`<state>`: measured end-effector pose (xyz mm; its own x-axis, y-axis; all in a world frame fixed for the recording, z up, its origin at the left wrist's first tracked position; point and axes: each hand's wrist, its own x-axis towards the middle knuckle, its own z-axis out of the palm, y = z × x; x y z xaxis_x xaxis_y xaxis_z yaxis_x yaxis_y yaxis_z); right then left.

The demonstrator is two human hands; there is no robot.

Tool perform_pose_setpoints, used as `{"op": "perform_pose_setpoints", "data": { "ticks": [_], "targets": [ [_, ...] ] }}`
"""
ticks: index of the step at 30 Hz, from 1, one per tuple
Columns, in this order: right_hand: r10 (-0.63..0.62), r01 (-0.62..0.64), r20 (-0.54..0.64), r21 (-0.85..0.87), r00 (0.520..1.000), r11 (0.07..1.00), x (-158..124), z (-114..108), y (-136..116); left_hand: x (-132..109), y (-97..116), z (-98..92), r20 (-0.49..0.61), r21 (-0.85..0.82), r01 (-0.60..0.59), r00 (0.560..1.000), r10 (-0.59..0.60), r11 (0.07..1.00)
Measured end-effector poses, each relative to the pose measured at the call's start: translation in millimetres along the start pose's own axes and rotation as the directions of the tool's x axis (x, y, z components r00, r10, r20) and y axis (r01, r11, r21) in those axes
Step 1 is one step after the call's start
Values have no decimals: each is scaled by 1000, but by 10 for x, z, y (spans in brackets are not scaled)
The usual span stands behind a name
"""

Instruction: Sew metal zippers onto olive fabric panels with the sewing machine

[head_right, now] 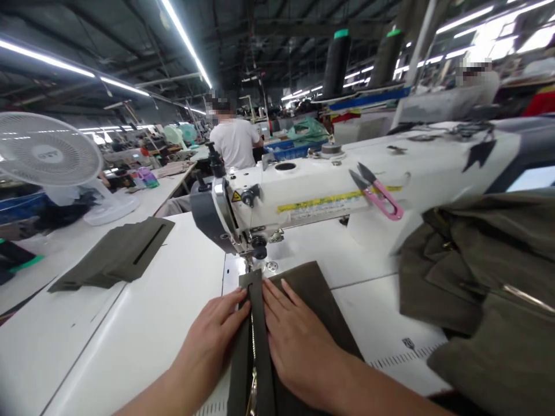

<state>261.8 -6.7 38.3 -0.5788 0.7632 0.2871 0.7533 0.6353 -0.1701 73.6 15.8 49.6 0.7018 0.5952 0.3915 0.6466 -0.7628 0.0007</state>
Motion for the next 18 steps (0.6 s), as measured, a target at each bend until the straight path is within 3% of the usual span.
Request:
{"op": "perform_pose_setpoints", "data": {
  "ticks": [6,18],
  "targets": [
    [-22,22,-3,-57,1000,998,13,4,5,4,-51,83,-45,28,-49,998,50,998],
    [11,-8,33,-85,999,996,261,36,275,355,-201,111,41,-2,16,999,-16,1000]
  ]
}}
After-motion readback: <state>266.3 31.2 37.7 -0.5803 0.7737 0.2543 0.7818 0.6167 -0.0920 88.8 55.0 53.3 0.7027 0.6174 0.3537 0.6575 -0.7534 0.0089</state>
